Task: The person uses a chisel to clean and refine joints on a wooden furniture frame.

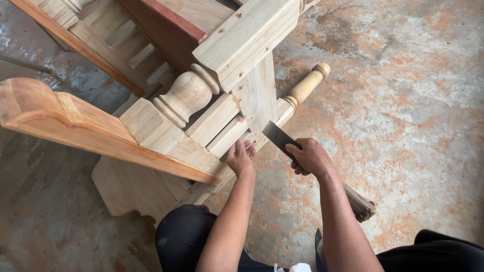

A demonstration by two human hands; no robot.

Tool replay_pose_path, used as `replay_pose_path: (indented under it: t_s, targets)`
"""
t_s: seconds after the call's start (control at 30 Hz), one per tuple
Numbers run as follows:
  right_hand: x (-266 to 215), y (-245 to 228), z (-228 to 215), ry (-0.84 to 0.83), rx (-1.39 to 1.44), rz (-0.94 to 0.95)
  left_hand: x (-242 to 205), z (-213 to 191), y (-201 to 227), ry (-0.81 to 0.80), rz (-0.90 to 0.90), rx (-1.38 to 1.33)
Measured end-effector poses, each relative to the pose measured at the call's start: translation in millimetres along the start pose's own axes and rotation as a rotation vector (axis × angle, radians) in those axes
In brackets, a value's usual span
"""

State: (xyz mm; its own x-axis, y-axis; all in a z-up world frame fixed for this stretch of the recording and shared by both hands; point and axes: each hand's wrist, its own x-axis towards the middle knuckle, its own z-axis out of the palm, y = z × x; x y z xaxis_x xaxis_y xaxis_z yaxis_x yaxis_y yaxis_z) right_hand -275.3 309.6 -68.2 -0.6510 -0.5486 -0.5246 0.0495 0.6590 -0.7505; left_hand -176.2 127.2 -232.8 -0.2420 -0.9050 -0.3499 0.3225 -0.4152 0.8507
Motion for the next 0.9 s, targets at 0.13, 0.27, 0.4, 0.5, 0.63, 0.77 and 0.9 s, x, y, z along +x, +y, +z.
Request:
replay_pose_path:
  t_s: [0.13, 0.27, 0.4, 0.5, 0.63, 0.77, 0.9]
  targets:
    - [2.5, 1.9, -2.9, 0.011, 0.012, -0.006, 2.0, 3.8, -2.7, 0.026, 0.045, -0.055]
    - [6.3, 5.3, -4.3, 0.031, 0.023, -0.007, 0.7, 7.3, -4.2, 0.098, 0.053, -0.065]
    - [8.7, 4.2, -3.9, 0.036, 0.053, -0.027, -2.4, 9.7, -0.2, 0.141, 0.046, -0.063]
    - [7.4, 0.8, -1.6, 0.036, 0.052, -0.03, -16.7, 21.0, 31.3, 0.225, -0.06, -0.022]
    - [8.2, -1.8, -1.1, 0.037, 0.042, -0.027, -7.6, 6.9, 14.1, 0.261, -0.146, 0.075]
    - [13.4, 1.7, -3.4, 0.057, 0.073, -0.013, -42.7, 7.5, 24.3, -0.078, 0.158, 0.605]
    - [16.2, 4.5, -5.6, 0.076, 0.097, -0.019, -85.3, 29.8, 89.1, -0.242, 0.871, 1.438]
